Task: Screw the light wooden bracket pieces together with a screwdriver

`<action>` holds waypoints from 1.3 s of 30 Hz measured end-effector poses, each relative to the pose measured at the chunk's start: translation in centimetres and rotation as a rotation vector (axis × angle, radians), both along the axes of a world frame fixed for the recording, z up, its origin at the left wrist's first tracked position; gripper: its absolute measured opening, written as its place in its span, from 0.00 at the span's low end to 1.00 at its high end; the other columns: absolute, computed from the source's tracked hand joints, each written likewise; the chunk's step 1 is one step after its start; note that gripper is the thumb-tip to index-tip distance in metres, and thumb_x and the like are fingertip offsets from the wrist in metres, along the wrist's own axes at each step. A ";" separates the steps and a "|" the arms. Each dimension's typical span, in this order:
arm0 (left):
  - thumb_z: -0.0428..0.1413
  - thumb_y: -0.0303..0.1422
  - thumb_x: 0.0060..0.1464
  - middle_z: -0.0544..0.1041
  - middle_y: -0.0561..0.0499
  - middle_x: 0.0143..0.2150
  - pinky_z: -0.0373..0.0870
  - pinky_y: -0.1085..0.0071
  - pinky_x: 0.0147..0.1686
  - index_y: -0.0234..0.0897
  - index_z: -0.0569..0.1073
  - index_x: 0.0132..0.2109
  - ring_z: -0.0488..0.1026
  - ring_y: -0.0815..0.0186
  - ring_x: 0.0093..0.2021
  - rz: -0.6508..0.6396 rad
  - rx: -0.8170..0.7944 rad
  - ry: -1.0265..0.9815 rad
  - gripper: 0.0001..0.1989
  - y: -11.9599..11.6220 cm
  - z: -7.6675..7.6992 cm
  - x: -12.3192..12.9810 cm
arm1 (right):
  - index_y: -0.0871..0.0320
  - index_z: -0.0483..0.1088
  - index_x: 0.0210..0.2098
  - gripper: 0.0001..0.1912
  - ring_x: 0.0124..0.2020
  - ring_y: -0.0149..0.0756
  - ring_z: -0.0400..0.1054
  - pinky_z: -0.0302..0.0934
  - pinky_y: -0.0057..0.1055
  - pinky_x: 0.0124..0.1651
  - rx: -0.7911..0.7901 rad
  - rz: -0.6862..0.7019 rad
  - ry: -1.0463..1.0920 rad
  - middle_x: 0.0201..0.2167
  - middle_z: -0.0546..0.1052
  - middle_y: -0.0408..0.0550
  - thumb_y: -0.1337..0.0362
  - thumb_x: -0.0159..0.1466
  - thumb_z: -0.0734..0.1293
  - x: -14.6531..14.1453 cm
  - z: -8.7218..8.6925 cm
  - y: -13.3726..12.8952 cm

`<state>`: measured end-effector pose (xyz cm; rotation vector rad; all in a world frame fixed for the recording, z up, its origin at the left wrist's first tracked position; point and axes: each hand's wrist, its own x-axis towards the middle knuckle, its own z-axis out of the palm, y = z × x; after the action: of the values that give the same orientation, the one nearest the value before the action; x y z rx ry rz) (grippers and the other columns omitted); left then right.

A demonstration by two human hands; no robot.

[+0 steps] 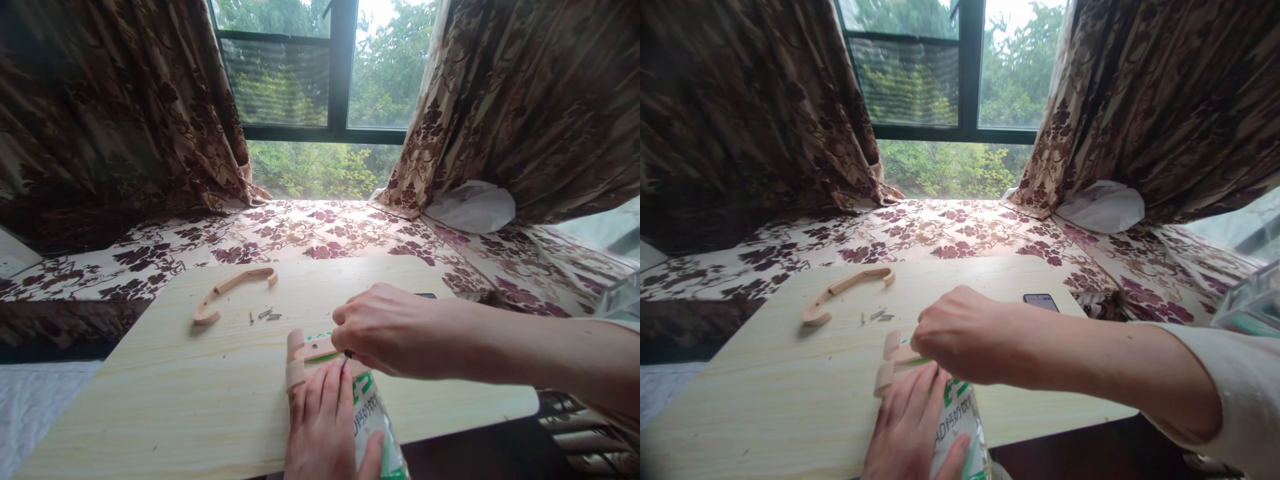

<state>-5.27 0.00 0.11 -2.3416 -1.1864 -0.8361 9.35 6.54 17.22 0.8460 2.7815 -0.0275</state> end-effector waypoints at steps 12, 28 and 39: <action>0.49 0.53 0.53 0.73 0.46 0.52 0.58 0.65 0.51 0.32 0.69 0.52 0.64 0.60 0.54 -0.003 -0.014 0.000 0.30 -0.1 0.1 0.0 | 0.59 0.72 0.30 0.05 0.26 0.30 0.65 0.43 0.28 0.25 0.005 -0.059 -0.032 0.28 0.76 0.44 0.73 0.58 0.65 0.3 0.8 0.4; 0.48 0.48 0.54 0.74 0.43 0.50 0.58 0.63 0.49 0.30 0.70 0.50 0.66 0.58 0.52 0.013 0.025 0.031 0.27 -0.2 0.1 0.1 | 0.62 0.72 0.31 0.06 0.28 0.31 0.63 0.49 0.28 0.28 -0.122 0.024 0.130 0.28 0.76 0.48 0.72 0.59 0.62 1.1 -0.3 0.9; 0.41 0.51 0.58 0.77 0.48 0.45 0.60 0.64 0.44 0.35 0.72 0.48 0.71 0.62 0.45 0.055 0.188 0.040 0.28 1.1 -2.8 -0.4 | 0.60 0.72 0.34 0.07 0.24 0.31 0.65 0.43 0.29 0.22 -0.039 0.001 0.010 0.28 0.77 0.47 0.72 0.57 0.64 0.2 0.5 0.6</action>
<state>-5.68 1.07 -2.70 -2.1547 -1.1005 -0.8395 9.56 7.12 17.70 0.8373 2.7808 -0.0864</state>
